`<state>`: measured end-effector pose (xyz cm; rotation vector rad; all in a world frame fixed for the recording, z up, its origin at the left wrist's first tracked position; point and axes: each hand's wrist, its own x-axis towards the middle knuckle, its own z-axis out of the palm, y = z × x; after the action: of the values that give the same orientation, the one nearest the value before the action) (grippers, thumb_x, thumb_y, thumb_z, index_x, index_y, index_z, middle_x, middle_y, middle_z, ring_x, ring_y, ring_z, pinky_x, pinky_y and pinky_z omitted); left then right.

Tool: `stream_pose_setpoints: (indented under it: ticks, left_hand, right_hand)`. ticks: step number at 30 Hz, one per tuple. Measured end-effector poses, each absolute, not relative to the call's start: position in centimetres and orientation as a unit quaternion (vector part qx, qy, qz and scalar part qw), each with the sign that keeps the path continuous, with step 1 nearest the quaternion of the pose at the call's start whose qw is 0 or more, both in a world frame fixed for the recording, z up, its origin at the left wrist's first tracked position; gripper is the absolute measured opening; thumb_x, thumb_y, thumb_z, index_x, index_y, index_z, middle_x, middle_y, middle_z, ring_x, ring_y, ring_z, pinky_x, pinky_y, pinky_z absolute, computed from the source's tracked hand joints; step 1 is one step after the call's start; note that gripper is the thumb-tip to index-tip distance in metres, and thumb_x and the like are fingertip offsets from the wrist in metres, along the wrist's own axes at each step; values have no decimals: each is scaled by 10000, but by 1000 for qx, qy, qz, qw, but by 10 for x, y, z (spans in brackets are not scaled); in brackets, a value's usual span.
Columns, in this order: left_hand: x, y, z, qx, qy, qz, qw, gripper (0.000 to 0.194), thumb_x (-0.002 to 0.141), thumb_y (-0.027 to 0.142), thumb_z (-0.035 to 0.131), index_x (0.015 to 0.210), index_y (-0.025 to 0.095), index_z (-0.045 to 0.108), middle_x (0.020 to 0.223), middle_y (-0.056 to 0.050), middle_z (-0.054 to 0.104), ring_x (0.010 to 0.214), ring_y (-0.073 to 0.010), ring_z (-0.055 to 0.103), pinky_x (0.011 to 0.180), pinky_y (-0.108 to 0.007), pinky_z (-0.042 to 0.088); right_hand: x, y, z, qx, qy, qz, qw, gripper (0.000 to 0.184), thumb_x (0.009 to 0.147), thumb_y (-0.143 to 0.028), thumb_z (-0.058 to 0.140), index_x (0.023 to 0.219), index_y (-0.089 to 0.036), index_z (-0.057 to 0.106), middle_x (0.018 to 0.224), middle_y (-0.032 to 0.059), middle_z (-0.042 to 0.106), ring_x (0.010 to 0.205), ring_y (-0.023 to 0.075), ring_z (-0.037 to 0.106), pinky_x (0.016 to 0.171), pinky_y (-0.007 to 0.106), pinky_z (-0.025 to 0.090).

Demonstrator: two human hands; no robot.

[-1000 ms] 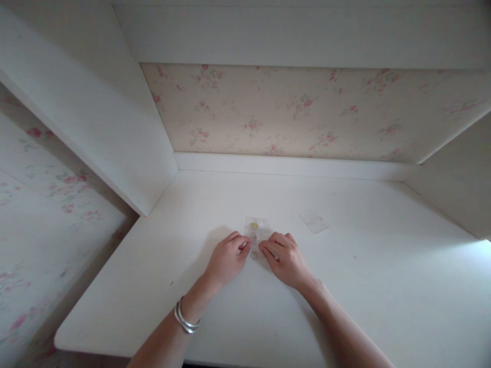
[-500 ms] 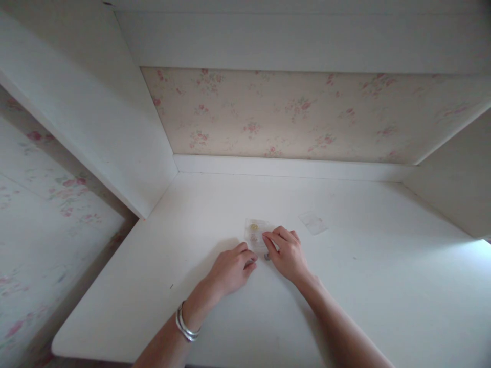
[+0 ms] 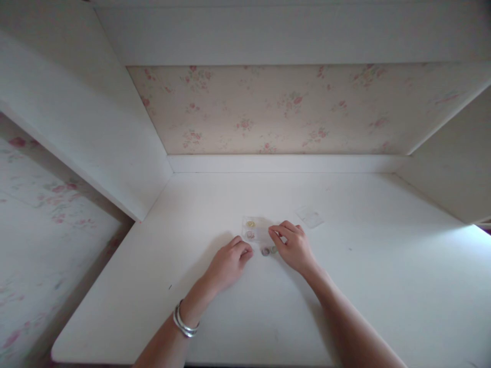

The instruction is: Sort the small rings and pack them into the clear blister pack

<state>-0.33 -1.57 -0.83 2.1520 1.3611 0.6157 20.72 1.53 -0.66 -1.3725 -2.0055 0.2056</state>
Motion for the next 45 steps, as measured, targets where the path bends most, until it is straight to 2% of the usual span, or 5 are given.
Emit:
stream_pose_setpoints:
  ticks: [7,13,23,36,45]
  left_hand:
    - [-2,-3,-8,744,532,333,231,222,912,322,432,891,187,608,826,-24,555,686,-117,519,657,-236,427]
    - [6,9,-12,737,544,341,212,226,906,308,440,905,190,633,845,-26,585,751,-128,547,694,-242,450]
    - [2,0,-4,736,543,349,204,263,931,324,395,951,193,623,876,-25,593,777,-119,556,742,-235,443]
    - [9,-11,-3,769,516,315,207,282,937,319,381,964,207,638,864,-39,600,794,-129,561,711,-234,458]
    - [17,-19,-1,805,508,247,180,295,943,304,357,943,213,637,868,-34,594,753,-119,581,690,-223,467]
  right_hand:
    - [215,7,7,-433,-860,95,254,197,846,-340,554,749,-224,680,708,13,626,728,134,559,728,295,313]
    - [214,1,11,-407,-884,98,208,150,803,-371,598,776,-253,687,723,13,635,759,158,552,706,305,312]
    - [214,2,7,-400,-894,89,181,106,790,-240,590,765,-257,692,714,-5,622,760,148,539,702,301,296]
    - [215,3,6,-391,-890,114,207,133,805,-219,577,800,-262,703,716,-5,632,752,134,549,713,288,331]
    - [217,8,3,-416,-857,108,286,165,858,-247,531,833,-235,693,781,24,635,757,142,555,712,287,375]
